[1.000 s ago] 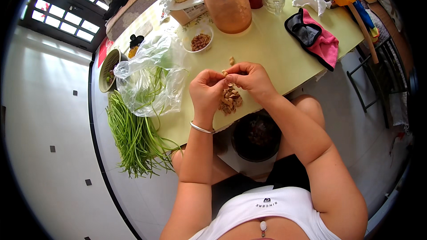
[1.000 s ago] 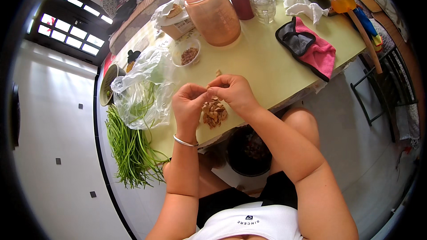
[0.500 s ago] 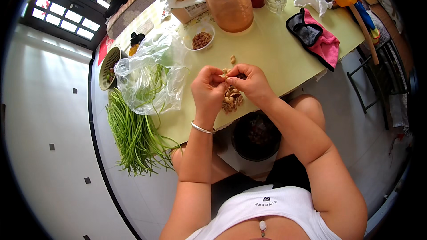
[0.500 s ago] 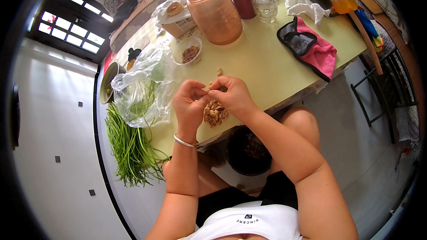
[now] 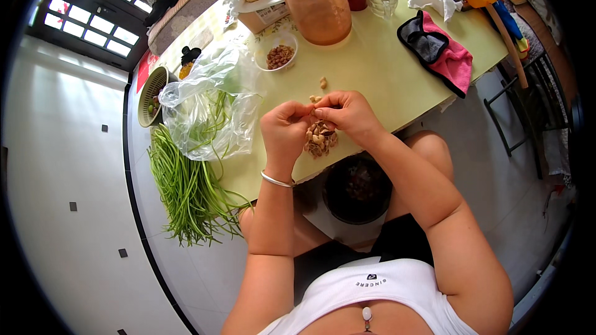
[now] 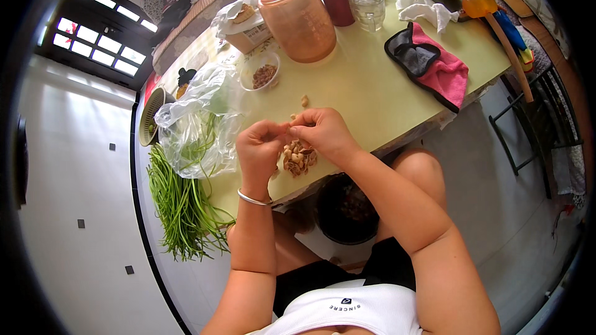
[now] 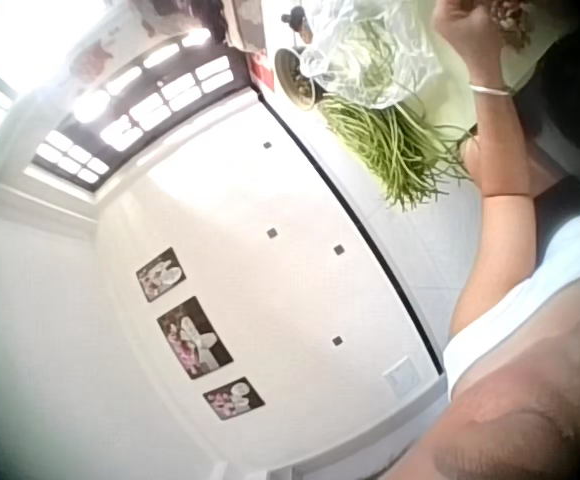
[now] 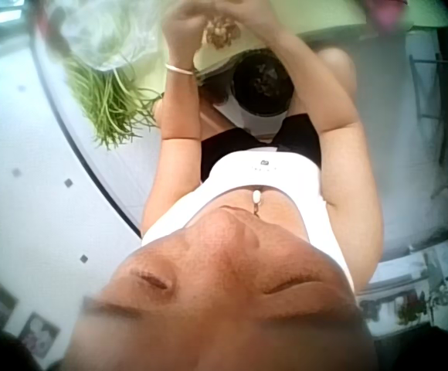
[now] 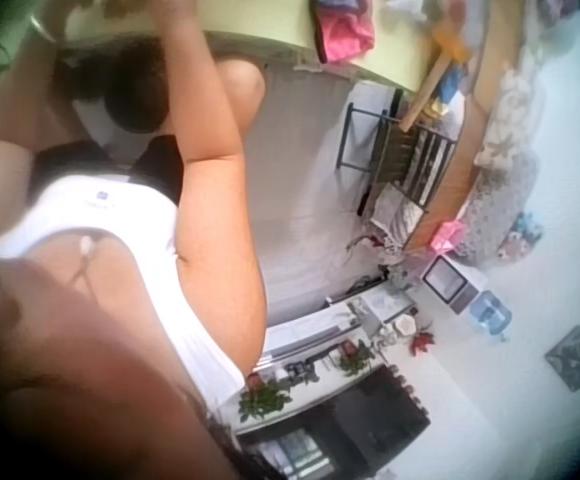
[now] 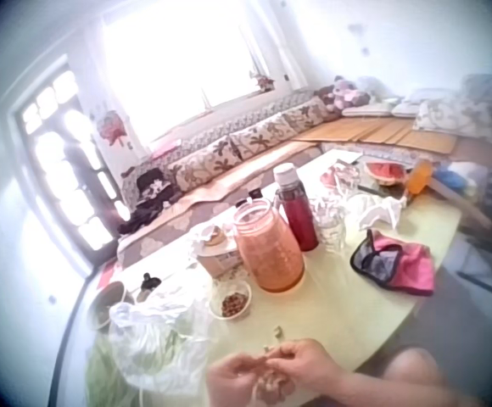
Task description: The person sits at a table and peels the skin off nuts by hand, placing the peeled nuts into a small bowl. They continue this process for several nuts before wiping the table surface with a cloth.
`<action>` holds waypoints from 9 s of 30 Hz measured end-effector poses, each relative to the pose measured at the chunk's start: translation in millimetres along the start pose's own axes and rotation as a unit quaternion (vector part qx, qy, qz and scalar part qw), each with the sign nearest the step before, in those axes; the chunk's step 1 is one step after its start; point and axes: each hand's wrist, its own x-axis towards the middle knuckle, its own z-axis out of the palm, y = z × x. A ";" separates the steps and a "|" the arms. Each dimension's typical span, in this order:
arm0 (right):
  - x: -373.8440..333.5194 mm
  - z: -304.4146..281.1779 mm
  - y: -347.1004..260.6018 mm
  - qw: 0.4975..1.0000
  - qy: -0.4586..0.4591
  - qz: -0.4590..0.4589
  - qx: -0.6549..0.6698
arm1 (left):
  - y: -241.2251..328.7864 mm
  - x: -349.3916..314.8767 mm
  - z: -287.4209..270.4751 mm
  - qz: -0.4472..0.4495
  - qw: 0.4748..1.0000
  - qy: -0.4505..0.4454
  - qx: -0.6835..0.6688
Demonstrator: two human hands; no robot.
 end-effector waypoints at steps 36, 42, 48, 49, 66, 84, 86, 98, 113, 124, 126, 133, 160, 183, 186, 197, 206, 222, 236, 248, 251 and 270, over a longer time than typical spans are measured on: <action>-1.1 0.6 0.3 0.999 -0.015 0.036 -0.020 | -9.1 -0.9 -10.2 0.019 0.997 -0.075 0.021; -0.3 -0.5 -0.5 0.992 -0.017 0.060 0.108 | -12.5 6.1 -15.5 -0.080 0.972 -0.101 -0.195; 1.4 1.2 -1.1 0.986 0.006 0.059 0.159 | -22.9 10.5 -14.0 -0.123 0.946 -0.087 -0.287; 2.5 1.5 -0.2 0.985 0.006 0.054 0.165 | -22.6 10.7 -13.9 -0.139 0.938 -0.077 -0.309; 3.6 3.9 5.2 0.982 0.025 0.075 0.174 | -16.5 4.7 -3.4 0.025 0.996 -0.048 -0.069; 10.1 -7.5 -5.9 0.987 0.117 -0.049 -0.094 | -14.8 8.0 -18.0 -0.046 0.991 0.008 -0.127; 10.1 -11.9 -7.5 0.975 0.111 -0.084 -0.175 | -15.4 7.9 -19.5 -0.043 0.991 0.008 -0.126; 0.7 -4.6 -2.1 0.903 0.039 -0.101 -0.416 | -12.9 8.2 -23.1 -0.058 0.996 -0.018 -0.065; -3.8 7.2 0.3 0.870 0.046 -0.141 -0.469 | -14.6 7.4 -22.4 -0.074 0.994 -0.015 -0.080; -1.0 8.6 -4.8 0.921 0.048 -0.089 -0.376 | -17.0 7.6 -25.1 -0.066 0.994 -0.019 -0.087; 0.9 6.1 -6.5 0.957 0.047 -0.058 -0.282 | -14.0 6.8 -25.5 -0.073 0.992 -0.035 -0.100; 7.5 -3.5 -5.7 0.996 0.036 -0.013 -0.083 | -9.8 4.9 -21.4 -0.108 0.976 -0.101 -0.159; 3.2 3.0 -2.4 1.000 0.002 -0.003 -0.001 | -5.8 0.8 -14.1 -0.024 0.997 -0.036 -0.064; -0.7 6.9 -0.1 0.996 0.031 -0.020 0.084 | -14.2 2.6 -14.5 -0.064 0.973 -0.052 -0.215; 1.8 3.2 -0.3 0.994 0.009 0.003 0.112 | -11.8 4.0 -14.3 -0.091 0.962 -0.053 -0.251; 13.5 -27.1 -19.8 0.989 0.133 -0.017 0.067 | -10.8 18.0 -25.6 0.139 0.952 -0.006 0.275; 11.2 -16.7 -7.1 0.977 0.124 -0.084 -0.155 | -23.8 21.3 16.2 0.210 0.889 0.001 0.407; 8.6 -10.6 -2.5 0.991 0.031 0.011 0.127 | -4.6 10.9 2.4 0.050 0.993 -0.059 -0.090; 3.1 -1.5 -7.1 0.994 0.038 -0.002 0.101 | -3.4 5.8 3.2 0.033 0.999 -0.021 -0.024; 0.5 4.2 -0.3 0.998 0.054 -0.020 0.018 | -10.6 -0.4 3.8 0.129 0.987 0.000 0.097; 0.1 5.6 1.0 0.998 0.052 -0.029 0.035 | -13.8 0.2 2.8 0.133 0.988 -0.005 0.080; 4.6 -1.9 0.5 0.997 0.026 0.036 0.056 | -5.3 3.3 -7.1 -0.068 0.989 -0.060 -0.116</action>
